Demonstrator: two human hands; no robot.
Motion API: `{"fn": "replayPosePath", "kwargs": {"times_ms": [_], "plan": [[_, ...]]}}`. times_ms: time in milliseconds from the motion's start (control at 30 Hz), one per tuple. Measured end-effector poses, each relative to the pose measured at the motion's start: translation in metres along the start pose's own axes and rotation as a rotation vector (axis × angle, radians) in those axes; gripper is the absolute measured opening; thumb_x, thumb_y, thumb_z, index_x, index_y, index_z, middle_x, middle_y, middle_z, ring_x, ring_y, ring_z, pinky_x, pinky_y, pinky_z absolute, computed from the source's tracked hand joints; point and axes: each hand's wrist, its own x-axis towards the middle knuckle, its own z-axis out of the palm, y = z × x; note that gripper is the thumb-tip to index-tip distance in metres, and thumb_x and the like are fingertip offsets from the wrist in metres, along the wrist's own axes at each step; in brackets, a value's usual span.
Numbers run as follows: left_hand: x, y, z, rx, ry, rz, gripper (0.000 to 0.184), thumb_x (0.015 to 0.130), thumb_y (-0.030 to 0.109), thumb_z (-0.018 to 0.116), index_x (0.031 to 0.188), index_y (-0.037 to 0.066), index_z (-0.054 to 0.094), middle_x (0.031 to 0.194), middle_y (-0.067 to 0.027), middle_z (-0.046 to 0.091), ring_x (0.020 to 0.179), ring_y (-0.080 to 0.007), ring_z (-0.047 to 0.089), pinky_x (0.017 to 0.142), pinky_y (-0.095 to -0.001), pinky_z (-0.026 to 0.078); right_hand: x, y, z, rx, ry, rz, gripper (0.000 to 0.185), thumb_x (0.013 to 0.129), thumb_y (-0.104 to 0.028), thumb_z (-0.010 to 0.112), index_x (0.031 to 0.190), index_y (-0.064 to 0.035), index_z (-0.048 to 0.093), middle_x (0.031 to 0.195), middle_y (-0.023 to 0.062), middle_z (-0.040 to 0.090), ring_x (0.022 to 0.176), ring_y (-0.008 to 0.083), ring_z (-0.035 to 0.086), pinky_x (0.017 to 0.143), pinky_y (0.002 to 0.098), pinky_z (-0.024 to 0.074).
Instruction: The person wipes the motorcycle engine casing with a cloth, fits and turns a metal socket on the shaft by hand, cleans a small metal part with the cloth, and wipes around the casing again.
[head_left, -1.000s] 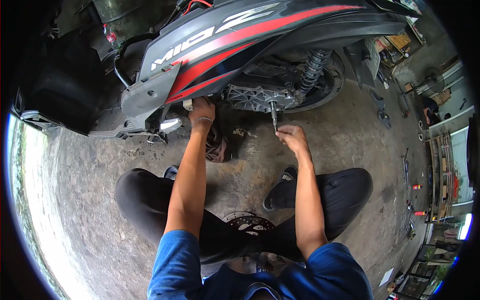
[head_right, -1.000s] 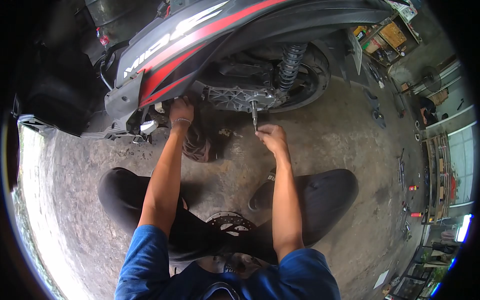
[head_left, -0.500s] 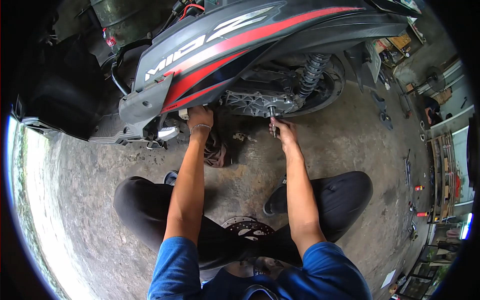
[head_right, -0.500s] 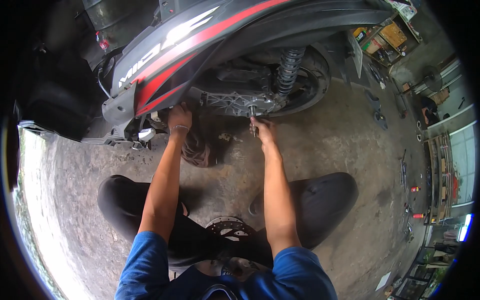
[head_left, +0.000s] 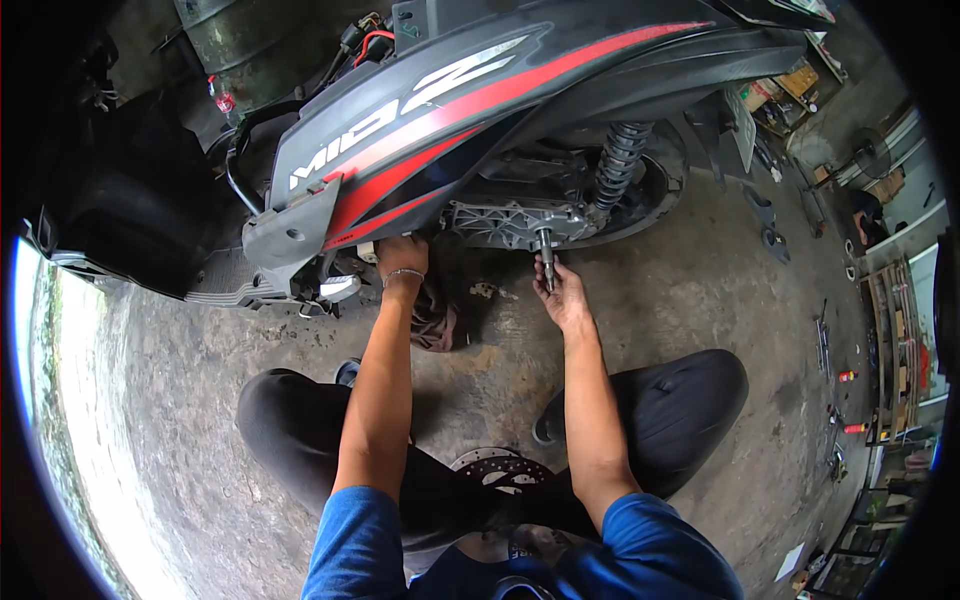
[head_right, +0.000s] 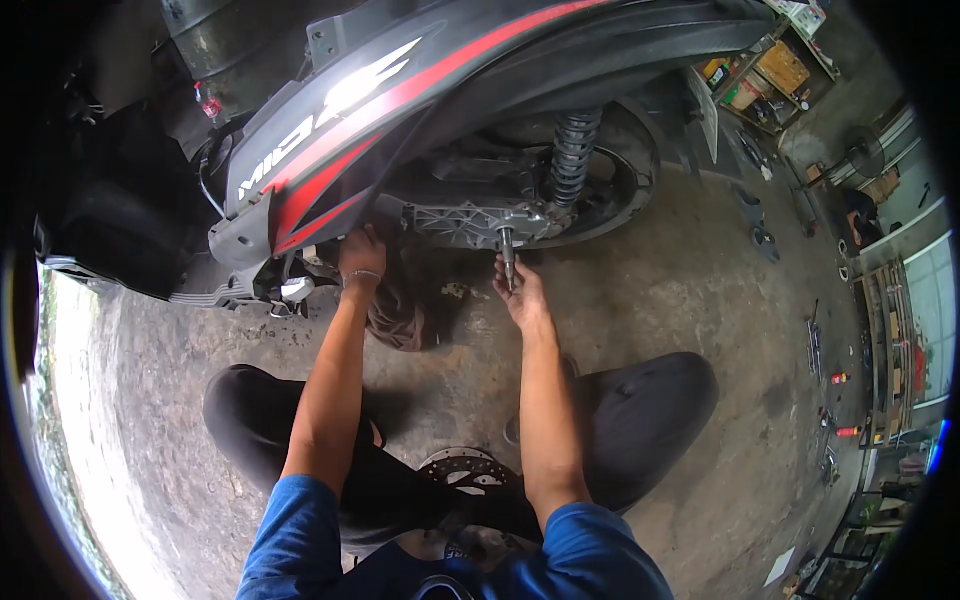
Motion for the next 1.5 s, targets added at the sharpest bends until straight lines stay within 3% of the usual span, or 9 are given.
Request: {"fn": "replayPosePath", "kwargs": {"times_ms": [200,333,433,500,667,833,933,1000,1500], "plan": [[0.001,-0.001,0.002,-0.026,-0.065,-0.056,0.034,0.085,0.026,0.041,0.072,-0.001,0.056,0.071,-0.0226,0.059,0.063,-0.0409,0.057,0.056,-0.0464,0.045,-0.021,-0.023,0.031,-0.416,0.186,-0.153,0.033,0.085,-0.027,0.049,0.097,0.0023,0.058,0.079,0.0090,0.063,0.058,0.0163,0.055,0.055,0.0260,0.0459],[0.002,0.003,-0.006,-0.038,-0.143,-0.044,0.036,0.085,0.027,0.039,0.073,-0.002,0.057,0.074,-0.0231,0.060,0.066,-0.0406,0.057,0.058,-0.0464,0.045,-0.022,-0.026,0.044,-1.507,0.303,-0.496,0.036,0.084,-0.029,0.048,0.092,0.0054,0.057,0.078,0.0130,0.063,0.054,0.0215,0.055,0.055,0.0287,0.0471],[0.003,0.004,-0.007,-0.044,-0.120,-0.058,0.036,0.085,0.027,0.039,0.074,-0.002,0.057,0.076,-0.0234,0.060,0.067,-0.0408,0.057,0.059,-0.0465,0.045,-0.024,-0.003,0.065,-1.768,0.355,-0.429,0.041,0.083,-0.029,0.048,0.097,0.0095,0.052,0.076,0.0174,0.061,0.056,0.0274,0.056,0.057,0.0310,0.0483],[0.001,0.004,-0.005,-0.046,-0.103,-0.071,0.036,0.085,0.027,0.039,0.076,-0.003,0.057,0.077,-0.0236,0.060,0.069,-0.0409,0.057,0.060,-0.0466,0.045,-0.026,0.025,0.073,-1.920,0.562,-0.662,0.045,0.082,-0.028,0.049,0.104,0.0108,0.044,0.074,0.0193,0.060,0.059,0.0332,0.057,0.057,0.0361,0.0486],[0.002,-0.002,0.003,-0.063,-0.091,-0.076,0.036,0.085,0.027,0.039,0.076,-0.002,0.058,0.077,-0.0236,0.060,0.069,-0.0414,0.057,0.060,-0.0465,0.045,-0.025,0.039,0.080,-1.912,0.714,-0.796,0.046,0.081,-0.029,0.050,0.105,0.0094,0.041,0.074,0.0205,0.059,0.061,0.0366,0.058,0.057,0.0417,0.0485],[0.001,0.002,-0.004,-0.109,-0.121,-0.106,0.036,0.085,0.028,0.038,0.077,-0.002,0.058,0.078,-0.0240,0.060,0.070,-0.0419,0.057,0.060,-0.0462,0.045,-0.008,0.028,0.072,-1.817,0.781,-0.569,0.036,0.080,-0.028,0.051,0.096,0.0034,0.044,0.069,0.0143,0.059,0.059,0.0327,0.060,0.054,0.0415,0.0483],[-0.004,0.001,-0.006,-0.056,-0.134,-0.071,0.037,0.085,0.028,0.038,0.076,-0.001,0.058,0.077,-0.0237,0.060,0.069,-0.0415,0.057,0.059,-0.0462,0.046,0.012,0.006,0.037,-1.795,0.663,-0.570,0.029,0.082,-0.030,0.052,0.090,-0.0029,0.044,0.061,0.0043,0.052,0.047,0.0171,0.053,0.042,0.0293,0.0427],[0.000,0.004,-0.009,-0.018,-0.128,-0.025,0.037,0.085,0.028,0.038,0.075,-0.001,0.058,0.075,-0.0233,0.060,0.067,-0.0411,0.057,0.058,-0.0462,0.046,-0.011,-0.031,0.047,-0.305,0.006,0.306,0.028,0.086,-0.034,0.050,0.085,-0.0071,0.045,0.059,-0.0020,0.045,0.042,0.0062,0.039,0.037,0.0181,0.0293],[-0.001,0.002,0.001,0.009,-0.014,-0.049,0.035,0.085,0.028,0.041,0.070,0.000,0.056,0.067,-0.0209,0.060,0.061,-0.0391,0.057,0.053,-0.0454,0.046,-0.013,-0.013,0.013,-0.368,-0.023,-0.014,0.025,0.086,-0.027,0.052,0.083,-0.0028,0.055,0.069,0.0023,0.053,0.044,0.0113,0.042,0.041,0.0244,0.0350]]}}
